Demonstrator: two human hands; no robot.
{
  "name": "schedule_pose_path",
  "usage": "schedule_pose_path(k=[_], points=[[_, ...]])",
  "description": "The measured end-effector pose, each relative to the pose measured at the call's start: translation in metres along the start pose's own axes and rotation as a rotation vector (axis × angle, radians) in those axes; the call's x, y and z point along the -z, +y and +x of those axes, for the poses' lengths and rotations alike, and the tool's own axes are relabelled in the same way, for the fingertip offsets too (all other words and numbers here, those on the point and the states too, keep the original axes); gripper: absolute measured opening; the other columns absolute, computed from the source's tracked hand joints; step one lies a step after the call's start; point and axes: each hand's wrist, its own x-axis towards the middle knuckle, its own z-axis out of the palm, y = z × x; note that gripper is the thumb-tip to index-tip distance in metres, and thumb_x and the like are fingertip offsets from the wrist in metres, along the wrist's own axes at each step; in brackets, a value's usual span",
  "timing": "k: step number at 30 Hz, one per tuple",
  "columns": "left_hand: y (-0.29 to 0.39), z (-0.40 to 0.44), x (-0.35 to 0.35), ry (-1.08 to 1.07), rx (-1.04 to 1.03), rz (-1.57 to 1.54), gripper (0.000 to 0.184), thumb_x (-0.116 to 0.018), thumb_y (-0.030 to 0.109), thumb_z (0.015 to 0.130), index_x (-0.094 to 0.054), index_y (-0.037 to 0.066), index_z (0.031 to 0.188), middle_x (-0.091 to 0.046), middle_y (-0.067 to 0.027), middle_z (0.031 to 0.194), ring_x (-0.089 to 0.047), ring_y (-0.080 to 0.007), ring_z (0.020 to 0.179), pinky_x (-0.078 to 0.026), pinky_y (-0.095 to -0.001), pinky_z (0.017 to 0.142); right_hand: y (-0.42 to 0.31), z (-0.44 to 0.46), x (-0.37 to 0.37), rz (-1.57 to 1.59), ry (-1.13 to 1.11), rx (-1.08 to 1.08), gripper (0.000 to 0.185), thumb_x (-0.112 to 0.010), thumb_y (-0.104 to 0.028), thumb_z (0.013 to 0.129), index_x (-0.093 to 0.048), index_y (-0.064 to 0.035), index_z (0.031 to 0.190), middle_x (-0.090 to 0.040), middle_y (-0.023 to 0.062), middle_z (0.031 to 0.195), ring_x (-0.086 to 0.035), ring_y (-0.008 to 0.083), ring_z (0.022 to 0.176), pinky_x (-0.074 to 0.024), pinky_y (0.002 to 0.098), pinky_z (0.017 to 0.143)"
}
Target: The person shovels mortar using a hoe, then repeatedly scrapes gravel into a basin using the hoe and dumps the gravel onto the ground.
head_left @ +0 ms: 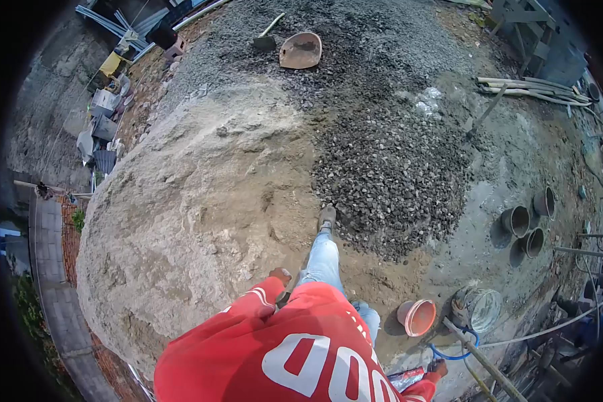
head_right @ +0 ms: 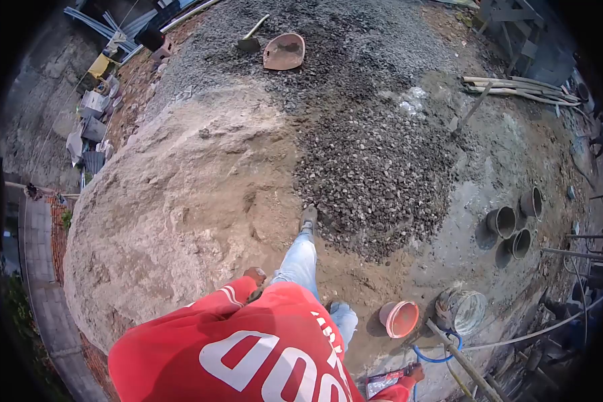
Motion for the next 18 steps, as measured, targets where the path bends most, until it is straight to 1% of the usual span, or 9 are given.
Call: schedule_pose_path(k=[2, 3, 4, 8, 9, 11, 12, 14, 18], points=[[-0.024, 0.012, 0.013, 0.027, 0.095, 0.183, 0.044, -0.071, 0.038, 0.066, -0.067, 0.003, 0.094, -0.069, -0.0145, 0.085, -0.067, -0.0286, 0.077, -0.053, -0.0378, 0.072, -0.052, -0.044, -0.092, 0.094, -0.154, 0.118, 0.008, -0.057, -0.011, 0.079, -0.059, -0.0032, 0.077, -0.058, 0.0078, 0.063, -0.053, 0.0172, 0.046, -0.0416, 0.0285, 0.039], [-0.063, 0.072, -0.002, -0.214, 0.064, 0.163, 0.051, -0.072, 0.041, 0.064, -0.066, 0.001, 0.095, -0.069, -0.0149, 0.086, -0.067, -0.0290, 0.078, -0.054, -0.0388, 0.071, -0.078, -0.075, -0.150, 0.187, -0.298, 0.202, 0.010, -0.058, -0.010, 0.079, -0.062, -0.0029, 0.084, -0.062, 0.0090, 0.068, -0.057, 0.0193, 0.051, -0.0450, 0.0290, 0.041], [-0.038, 0.106, 0.029, -0.194, 0.047, 0.132, 0.051, -0.072, 0.041, 0.064, -0.066, 0.001, 0.095, -0.069, -0.0149, 0.086, -0.067, -0.0290, 0.078, -0.054, -0.0388, 0.071, -0.081, -0.072, -0.201, -0.106, -0.344, 0.517, 0.012, -0.055, -0.006, 0.082, -0.060, -0.0058, 0.093, -0.063, 0.0087, 0.072, -0.059, 0.0190, 0.052, -0.0457, 0.0293, 0.042], [0.030, 0.138, 0.135, -0.248, 0.107, 0.031, 0.044, -0.069, 0.041, 0.065, -0.069, 0.003, 0.087, -0.068, -0.0174, 0.087, -0.067, -0.0301, 0.085, -0.054, -0.0395, 0.075, -0.133, -0.239, -0.377, -0.464, -0.619, 0.533, 0.012, -0.055, -0.006, 0.084, -0.056, -0.0043, 0.095, -0.062, 0.0088, 0.074, -0.060, 0.0197, 0.052, -0.0480, 0.0322, 0.043], [0.051, 0.162, 0.154, -0.061, 0.171, -0.160, 0.041, -0.069, 0.039, 0.065, -0.068, 0.005, 0.088, -0.069, -0.0148, 0.089, -0.067, -0.0277, 0.087, -0.053, -0.0386, 0.078, -0.125, -0.260, -0.419, -0.565, -0.687, 0.498, 0.014, -0.054, -0.008, 0.085, -0.054, -0.0043, 0.098, -0.062, 0.0083, 0.074, -0.060, 0.0210, 0.052, -0.0494, 0.0335, 0.043], [0.096, 0.223, 0.199, 0.203, -0.083, -0.437, 0.036, -0.069, 0.036, 0.068, -0.068, 0.010, 0.093, -0.068, -0.0137, 0.089, -0.066, -0.0292, 0.085, -0.052, -0.0380, 0.080, -0.114, -0.305, -0.477, -0.475, -0.829, 0.302, 0.007, -0.058, -0.007, 0.082, -0.060, -0.0049, 0.089, -0.065, 0.0112, 0.073, -0.060, 0.0185, 0.051, -0.0461, 0.0321, 0.040], [0.131, 0.237, 0.235, 0.271, -0.201, -0.424, 0.020, -0.066, 0.026, 0.076, -0.068, 0.011, 0.090, -0.069, -0.0056, 0.073, -0.066, -0.0173, 0.059, -0.052, -0.0327, 0.054, -0.115, -0.325, -0.503, -0.479, -0.837, 0.297, 0.007, -0.058, -0.007, 0.082, -0.060, -0.0049, 0.089, -0.065, 0.0112, 0.073, -0.060, 0.0185, 0.051, -0.0461, 0.0321, 0.040], [0.215, 0.215, 0.333, 0.075, -0.346, -0.713, 0.019, -0.063, 0.016, 0.081, -0.065, 0.008, 0.097, -0.068, -0.0073, 0.078, -0.066, -0.0140, 0.064, -0.052, -0.0295, 0.058, -0.117, -0.357, -0.548, -0.704, -0.919, 0.604, 0.009, -0.058, -0.011, 0.083, -0.063, -0.0048, 0.087, -0.067, 0.0119, 0.075, -0.063, 0.0199, 0.057, -0.0489, 0.0347, 0.048], [0.301, 0.247, 0.423, 0.203, -0.619, -0.756, 0.020, -0.061, 0.016, 0.083, -0.062, 0.004, 0.100, -0.067, -0.0067, 0.080, -0.062, -0.0126, 0.060, -0.049, -0.0282, 0.058, -0.095, -0.336, -0.638, -0.955, -0.840, 0.831, 0.025, -0.063, -0.021, 0.076, -0.067, -0.0053, 0.094, -0.068, 0.0155, 0.082, -0.066, 0.0256, 0.075, -0.0502, 0.0407, 0.072]])
